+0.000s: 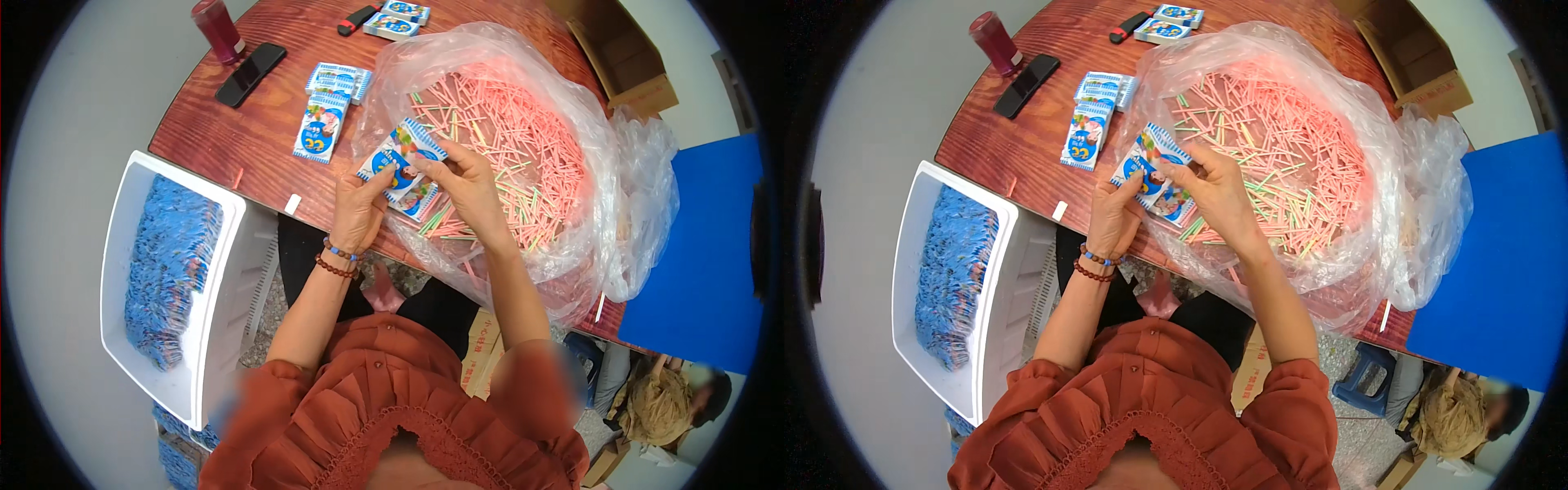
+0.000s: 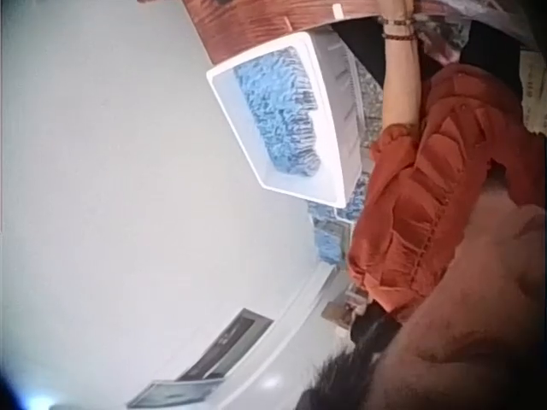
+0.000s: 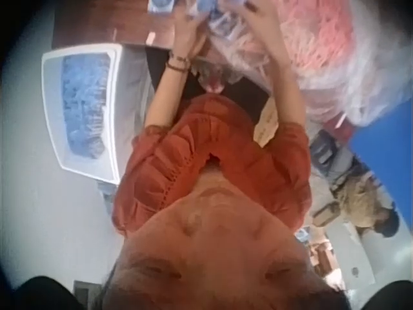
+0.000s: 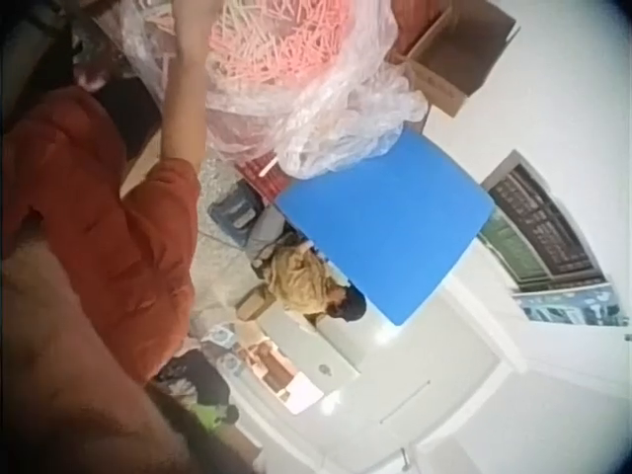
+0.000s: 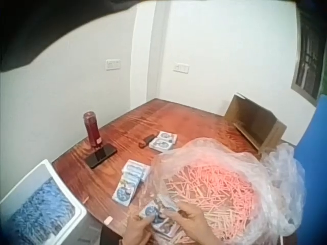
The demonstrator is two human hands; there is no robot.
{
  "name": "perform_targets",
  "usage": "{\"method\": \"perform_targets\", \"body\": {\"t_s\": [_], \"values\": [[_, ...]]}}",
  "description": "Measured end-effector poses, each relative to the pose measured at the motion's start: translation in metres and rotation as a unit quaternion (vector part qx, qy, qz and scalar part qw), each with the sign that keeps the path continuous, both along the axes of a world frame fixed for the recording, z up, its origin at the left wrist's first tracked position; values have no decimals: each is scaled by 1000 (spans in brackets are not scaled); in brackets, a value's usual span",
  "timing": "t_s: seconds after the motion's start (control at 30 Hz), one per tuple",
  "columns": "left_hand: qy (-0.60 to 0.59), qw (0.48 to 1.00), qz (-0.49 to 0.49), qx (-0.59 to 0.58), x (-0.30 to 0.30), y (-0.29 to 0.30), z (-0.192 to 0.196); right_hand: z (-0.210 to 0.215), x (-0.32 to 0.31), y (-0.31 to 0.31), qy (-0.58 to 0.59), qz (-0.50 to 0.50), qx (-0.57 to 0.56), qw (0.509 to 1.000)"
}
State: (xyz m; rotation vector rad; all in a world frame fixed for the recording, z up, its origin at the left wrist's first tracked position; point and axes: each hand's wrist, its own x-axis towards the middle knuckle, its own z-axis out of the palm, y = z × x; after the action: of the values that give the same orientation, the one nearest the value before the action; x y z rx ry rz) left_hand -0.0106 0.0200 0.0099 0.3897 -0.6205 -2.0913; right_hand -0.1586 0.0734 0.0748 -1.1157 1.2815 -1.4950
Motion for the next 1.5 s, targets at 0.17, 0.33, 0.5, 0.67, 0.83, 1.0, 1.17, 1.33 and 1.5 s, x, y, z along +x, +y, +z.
{"method": "perform_targets", "body": {"t_s": [0.17,0.33,0.5,0.67,0.83,1.0,1.17,1.33,1.5], "values": [[-77,987,144,-1,20,-3,-5,-7,23,-27,96,6,80,992],[-230,927,280,-96,57,-31,-10,-21,58,-81,126,39,93,987],[-567,653,348,-361,67,-60,-23,-49,58,-133,464,-33,37,885],[-678,562,258,-397,66,-62,-32,-42,44,-99,431,-88,-90,893],[-642,568,305,-415,74,-64,-36,-16,-12,-17,517,28,168,839],[-621,545,232,-513,25,-24,-14,-47,-27,2,619,-11,71,782],[-661,539,125,-508,1,-6,-14,-55,-32,2,564,-11,94,820],[-642,563,149,-499,-3,-9,-22,-69,-34,4,532,-40,63,844],[-633,602,124,-470,-6,-12,-21,-68,-37,6,545,-64,30,835]]}}
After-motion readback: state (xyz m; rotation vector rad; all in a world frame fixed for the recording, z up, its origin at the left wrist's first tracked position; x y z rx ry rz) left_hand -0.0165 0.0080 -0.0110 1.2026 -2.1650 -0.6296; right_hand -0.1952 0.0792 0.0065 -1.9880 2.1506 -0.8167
